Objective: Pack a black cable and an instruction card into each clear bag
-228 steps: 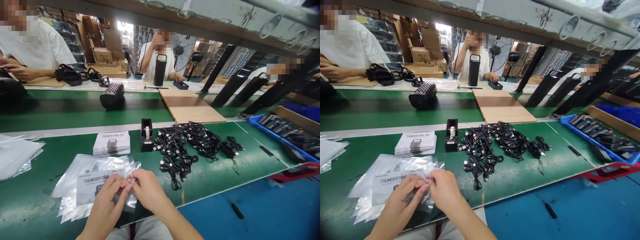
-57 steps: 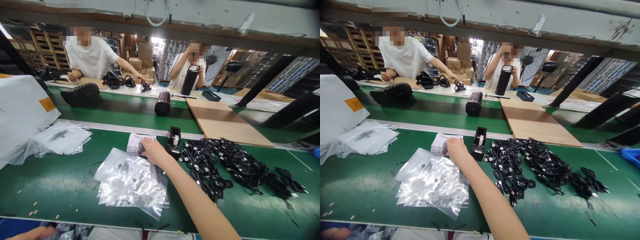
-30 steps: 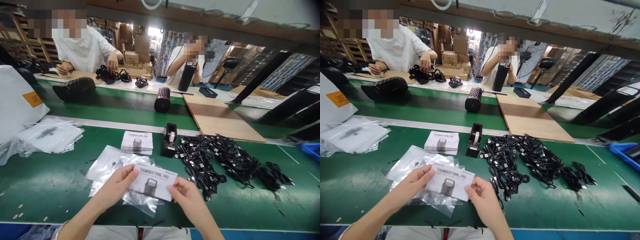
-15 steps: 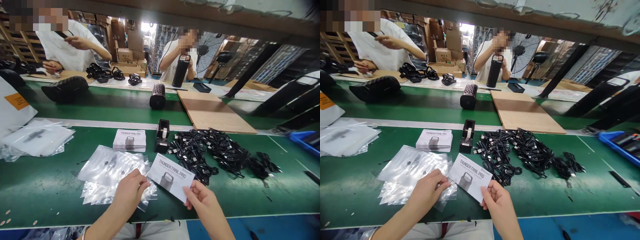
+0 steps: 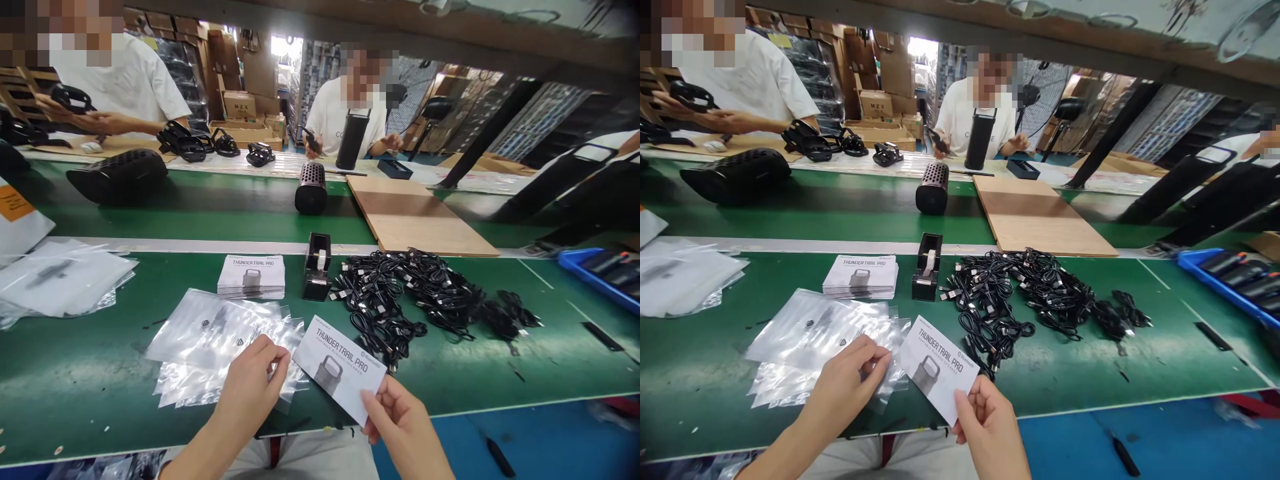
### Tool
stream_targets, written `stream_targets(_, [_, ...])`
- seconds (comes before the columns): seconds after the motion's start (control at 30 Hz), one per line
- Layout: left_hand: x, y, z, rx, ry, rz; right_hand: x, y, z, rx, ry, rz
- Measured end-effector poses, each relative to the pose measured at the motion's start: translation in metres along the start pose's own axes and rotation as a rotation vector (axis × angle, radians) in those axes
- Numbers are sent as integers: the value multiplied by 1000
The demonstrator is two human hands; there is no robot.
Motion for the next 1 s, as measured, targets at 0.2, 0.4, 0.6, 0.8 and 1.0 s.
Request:
stream_targets(0.2, [-1,-2,-4,-47,-43,0,-12,0,-9,101,-151,-24])
stream_targets(0.4, [-6,-7,-13,-90,-182,-33,-19,-4,-12,221,-353,11])
stream_targets(0.6, [-12,1,-18,15,-188,-194,5,-39,6,420,-219,12])
stream_targets(0.8, [-13,9,-11,129,-118,-327,17,-78,26,301,280,-679])
stream_targets(1.0, [-6,5,-2,69,49,-332,38,-24,36,-254,342,-1226])
Point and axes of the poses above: each hand's wrist, its own z-axis towards the middle knuckle, its own y-axis out of the back of the hand, x = y × z, the point moved 1 cm from there along z, towards the middle knuckle, and after that the axes turned 13 degrees about z, right-handed, at the moved point
